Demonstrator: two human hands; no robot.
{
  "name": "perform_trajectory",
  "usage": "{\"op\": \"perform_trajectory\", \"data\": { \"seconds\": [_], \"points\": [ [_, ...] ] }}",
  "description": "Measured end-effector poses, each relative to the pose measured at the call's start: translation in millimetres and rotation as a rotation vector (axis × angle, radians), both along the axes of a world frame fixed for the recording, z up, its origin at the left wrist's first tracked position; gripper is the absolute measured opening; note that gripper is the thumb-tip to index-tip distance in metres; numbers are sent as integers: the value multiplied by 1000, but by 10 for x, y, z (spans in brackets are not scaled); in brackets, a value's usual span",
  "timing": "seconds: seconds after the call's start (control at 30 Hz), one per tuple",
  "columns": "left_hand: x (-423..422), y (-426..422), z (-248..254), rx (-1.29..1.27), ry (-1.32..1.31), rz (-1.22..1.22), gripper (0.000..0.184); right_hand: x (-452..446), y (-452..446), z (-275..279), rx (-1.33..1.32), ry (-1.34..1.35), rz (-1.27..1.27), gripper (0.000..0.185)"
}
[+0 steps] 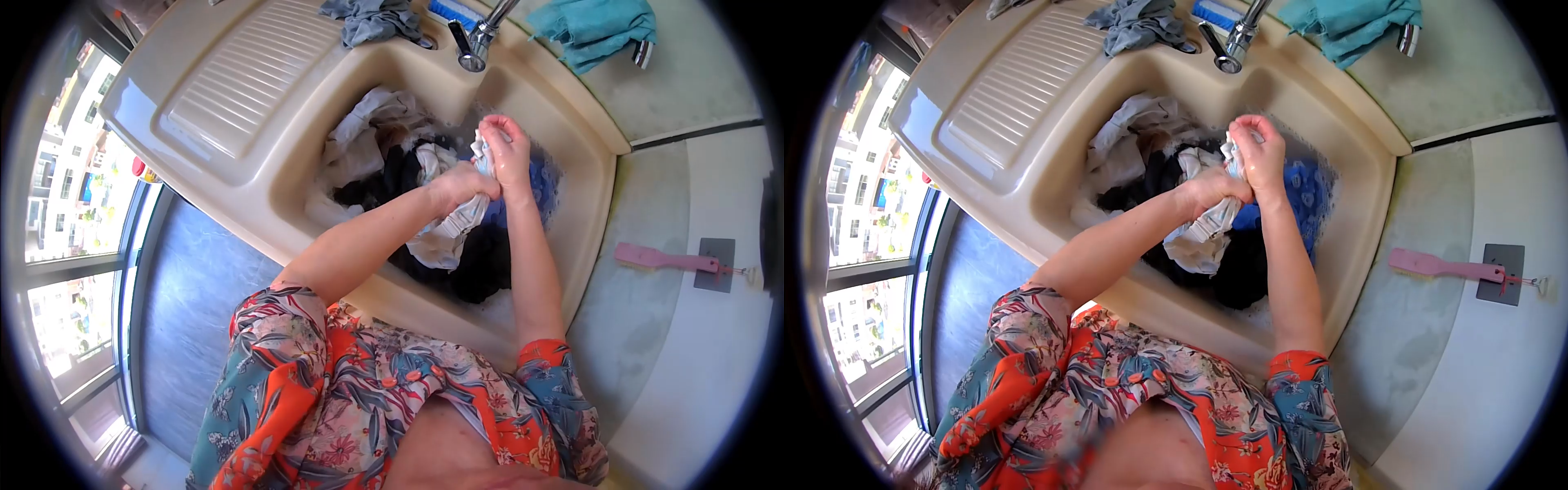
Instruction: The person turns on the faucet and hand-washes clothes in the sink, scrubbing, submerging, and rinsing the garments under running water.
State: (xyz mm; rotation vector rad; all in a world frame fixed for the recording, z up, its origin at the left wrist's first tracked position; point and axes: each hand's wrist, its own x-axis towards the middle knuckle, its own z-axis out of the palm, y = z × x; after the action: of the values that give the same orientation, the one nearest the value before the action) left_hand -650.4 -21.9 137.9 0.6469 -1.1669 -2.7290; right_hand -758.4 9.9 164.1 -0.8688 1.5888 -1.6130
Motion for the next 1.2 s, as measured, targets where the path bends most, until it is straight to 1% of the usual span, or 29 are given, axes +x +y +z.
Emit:
{"op": "perform_trajectory", "data": {
  "seconds": [0.07,0.1,0.13,0.2,0.33,0.37,0.4,0.43,0.47,0.5,0.53,0.57,0.6,0.67,0.7,0.77,0.8,0.87,0.9,0.93,1.0,1.03,1.07,1.13,1.17,1.2],
  "points": [
    [13,-25,80,-18,36,58,13,-5,89,53,-69,-236,90,50],
    [47,-79,166,-62,31,59,15,-27,147,10,-193,-304,149,76],
    [42,-142,145,20,51,27,12,-7,214,-27,-233,-390,229,78],
    [131,-191,301,141,147,-47,9,72,310,-49,-313,-554,407,82],
    [119,-151,189,139,178,-199,14,38,349,-124,-154,-363,517,87],
    [134,-145,179,133,168,-259,16,-12,357,-119,-151,-394,524,75],
    [140,-141,175,125,161,-320,19,31,370,-14,-130,-387,470,72],
    [147,-181,169,141,177,-442,31,74,393,132,-108,-380,417,69],
    [175,-176,171,129,192,-456,34,101,400,232,-87,-372,366,66],
    [214,-154,177,117,207,-468,37,76,390,252,-172,-415,296,61],
    [234,-137,179,107,223,-478,41,-91,384,234,-184,-488,284,50],
    [206,-145,111,-25,226,-537,41,-269,409,274,-187,-532,254,42],
    [156,-101,28,-135,288,-572,35,-409,429,330,-194,-574,221,38],
    [104,-42,-12,-197,54,-511,29,-605,409,431,-378,-647,206,30],
    [71,-33,-3,-157,-1,-455,26,-655,410,466,-472,-682,198,27],
    [17,-25,-15,-77,-112,-334,19,-561,406,424,-397,-533,28,25],
    [5,3,-39,23,-101,-287,18,-479,394,402,-358,-460,-52,25],
    [11,44,-119,218,-85,-187,17,-339,375,392,-418,-306,-84,22],
    [16,18,-144,203,-66,-243,28,-264,351,409,-447,-249,-118,23],
    [18,4,-161,300,10,-207,28,-234,340,421,-475,-191,-156,24],
    [72,-37,16,497,171,-135,28,-256,330,317,-503,-275,-231,27],
    [77,-91,40,514,276,-123,34,-226,324,263,-523,-318,-285,27],
    [32,-144,-65,518,411,-80,38,-173,308,228,-543,-363,-336,27],
    [60,-226,140,661,374,101,37,18,307,168,-536,-361,-345,31],
    [16,-244,96,683,382,247,37,116,297,110,-507,-351,-329,33],
    [16,-278,79,664,335,296,35,235,287,76,-479,-343,-314,35]
  ]
}}
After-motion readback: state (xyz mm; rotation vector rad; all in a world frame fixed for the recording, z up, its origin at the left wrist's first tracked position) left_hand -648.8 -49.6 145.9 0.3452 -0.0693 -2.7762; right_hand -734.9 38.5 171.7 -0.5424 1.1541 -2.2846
